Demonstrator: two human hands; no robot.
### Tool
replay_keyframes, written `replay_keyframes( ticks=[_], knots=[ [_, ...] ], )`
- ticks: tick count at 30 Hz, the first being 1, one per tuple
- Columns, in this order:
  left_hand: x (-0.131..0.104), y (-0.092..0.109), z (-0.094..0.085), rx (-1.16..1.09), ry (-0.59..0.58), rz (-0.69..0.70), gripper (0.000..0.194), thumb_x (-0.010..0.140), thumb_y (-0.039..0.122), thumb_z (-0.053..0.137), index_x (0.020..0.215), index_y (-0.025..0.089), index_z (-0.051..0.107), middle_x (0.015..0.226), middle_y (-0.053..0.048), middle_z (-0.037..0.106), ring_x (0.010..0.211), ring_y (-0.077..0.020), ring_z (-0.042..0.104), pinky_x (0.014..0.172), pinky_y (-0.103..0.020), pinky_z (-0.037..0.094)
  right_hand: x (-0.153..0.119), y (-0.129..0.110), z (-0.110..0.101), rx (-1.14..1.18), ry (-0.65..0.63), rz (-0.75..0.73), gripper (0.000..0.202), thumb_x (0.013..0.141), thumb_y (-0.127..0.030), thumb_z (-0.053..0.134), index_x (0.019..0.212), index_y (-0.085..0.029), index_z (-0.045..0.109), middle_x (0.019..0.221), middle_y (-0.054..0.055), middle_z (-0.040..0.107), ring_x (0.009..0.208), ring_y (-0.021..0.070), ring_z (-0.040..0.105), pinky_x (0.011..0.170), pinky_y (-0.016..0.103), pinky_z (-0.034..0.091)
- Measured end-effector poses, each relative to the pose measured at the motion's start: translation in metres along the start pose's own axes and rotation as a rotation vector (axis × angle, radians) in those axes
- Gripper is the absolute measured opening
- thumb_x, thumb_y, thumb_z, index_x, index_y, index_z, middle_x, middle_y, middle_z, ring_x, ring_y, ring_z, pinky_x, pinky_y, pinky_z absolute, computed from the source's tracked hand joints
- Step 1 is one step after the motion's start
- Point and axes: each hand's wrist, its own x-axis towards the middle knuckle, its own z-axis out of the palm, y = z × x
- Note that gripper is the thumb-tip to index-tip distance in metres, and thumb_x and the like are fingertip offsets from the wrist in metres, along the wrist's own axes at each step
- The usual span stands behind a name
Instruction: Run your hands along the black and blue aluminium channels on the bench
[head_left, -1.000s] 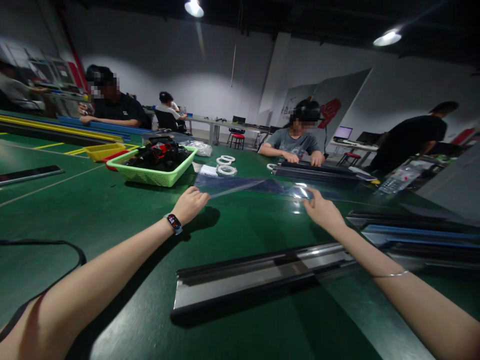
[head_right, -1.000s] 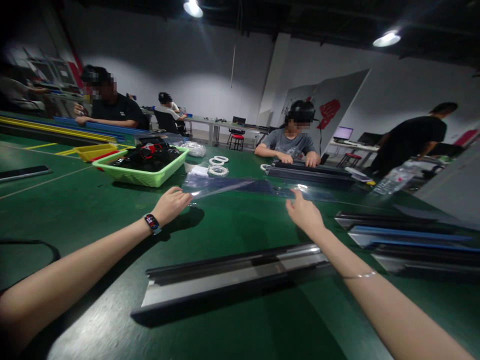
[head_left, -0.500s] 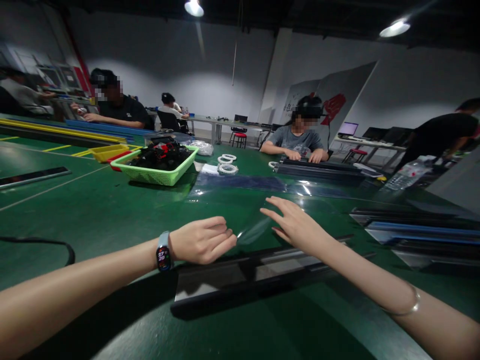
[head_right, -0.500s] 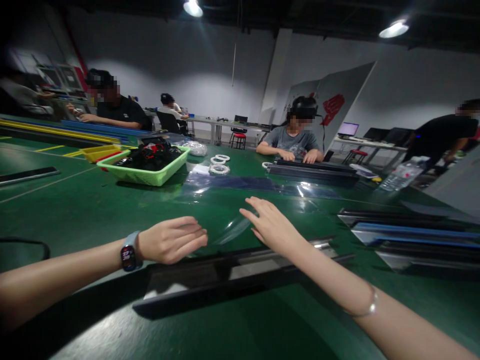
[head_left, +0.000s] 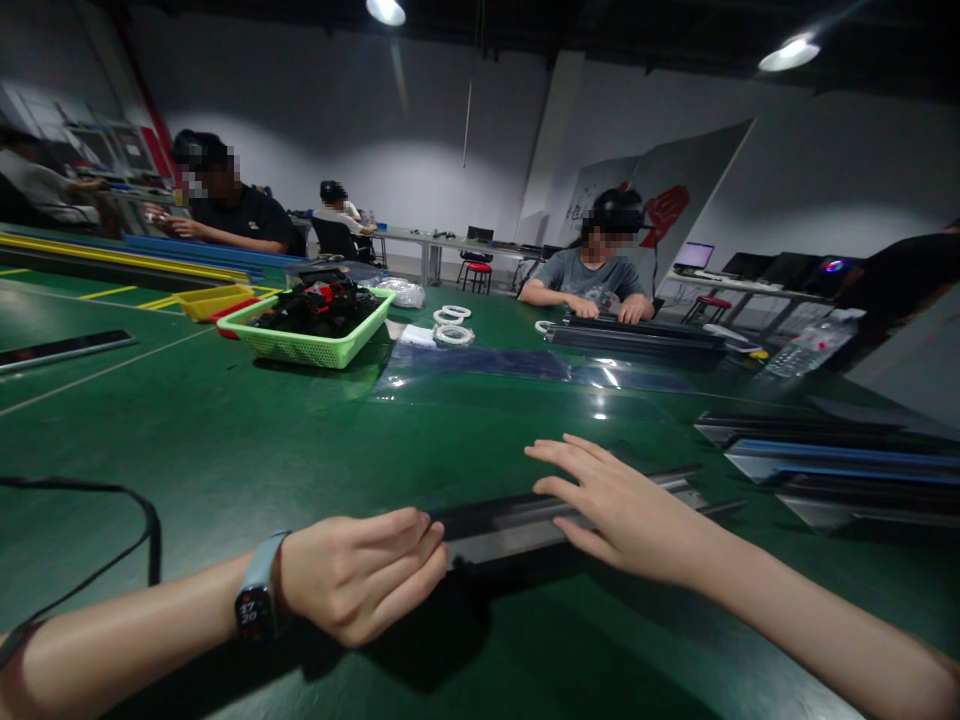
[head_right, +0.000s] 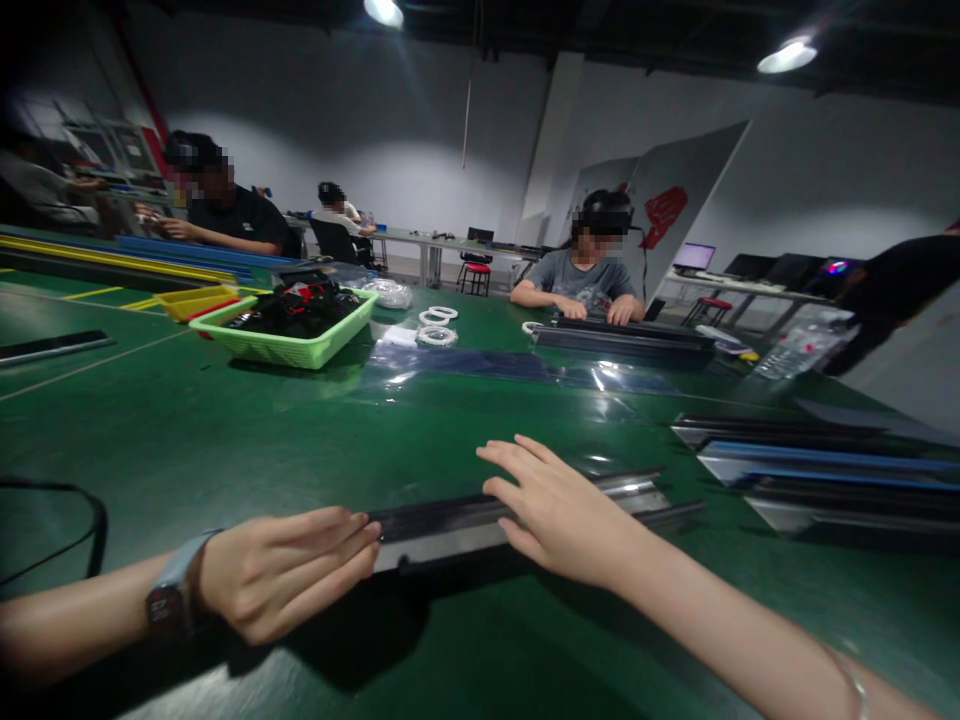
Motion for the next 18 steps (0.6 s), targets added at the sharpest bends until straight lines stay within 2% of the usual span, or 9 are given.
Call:
replay_keyframes(
  ticks=[3, 7, 11, 14, 18],
  knots=[
    [-0.002, 0.003, -0.004, -0.01, 0.011, -0.022, 0.024, 0.08, 0.014, 0.048, 0.098, 0.006, 0.06, 0.096, -0.013, 0.064, 0.093, -0.0207, 0.059, 0.087, -0.03, 0.048, -0.002, -0.003, -0.006, 0.118, -0.057, 0.018, 0.03, 0.075, -0.037, 0.054, 0.099, -0.02, 0.055, 0.133, 0.009, 0.035, 0.125, 0.0239, 0.026, 0.102, 0.046, 0.023],
    [-0.003, 0.006, -0.008, -0.061, 0.018, -0.043, 0.025, 0.078, 0.014, 0.051, 0.099, 0.003, 0.059, 0.096, -0.014, 0.064, 0.092, -0.0215, 0.059, 0.087, -0.032, 0.048, 0.0, 0.001, -0.008, 0.229, -0.145, 0.054, 0.048, 0.065, -0.056, 0.057, 0.096, -0.018, 0.056, 0.137, 0.011, 0.028, 0.128, 0.028, 0.018, 0.102, 0.048, 0.019],
    [-0.001, 0.011, -0.012, -0.09, 0.023, -0.046, 0.027, 0.076, 0.016, 0.055, 0.099, 0.004, 0.06, 0.096, -0.012, 0.064, 0.091, -0.021, 0.059, 0.088, -0.032, 0.048, 0.003, 0.002, -0.003, 0.314, -0.227, 0.066, 0.059, 0.057, -0.065, 0.058, 0.091, -0.017, 0.054, 0.138, 0.012, 0.027, 0.128, 0.0297, 0.013, 0.103, 0.047, 0.016],
    [0.001, 0.015, -0.015, -0.078, 0.004, -0.032, 0.026, 0.076, 0.018, 0.056, 0.098, 0.006, 0.062, 0.093, -0.011, 0.065, 0.089, -0.0206, 0.06, 0.087, -0.031, 0.048, 0.004, -0.001, 0.004, 0.364, -0.249, 0.075, 0.067, 0.054, -0.065, 0.06, 0.099, -0.016, 0.05, 0.129, 0.013, 0.039, 0.125, 0.0289, 0.024, 0.104, 0.046, 0.014],
    [0.001, 0.021, -0.017, -0.065, -0.003, -0.011, 0.024, 0.075, 0.02, 0.057, 0.095, 0.008, 0.063, 0.088, -0.009, 0.066, 0.086, -0.0198, 0.06, 0.085, -0.029, 0.049, 0.006, -0.004, 0.011, 0.414, -0.236, 0.085, 0.069, 0.054, -0.06, 0.063, 0.107, -0.018, 0.045, 0.111, 0.007, 0.052, 0.107, 0.023, 0.046, 0.105, 0.044, 0.012]
  ],
)
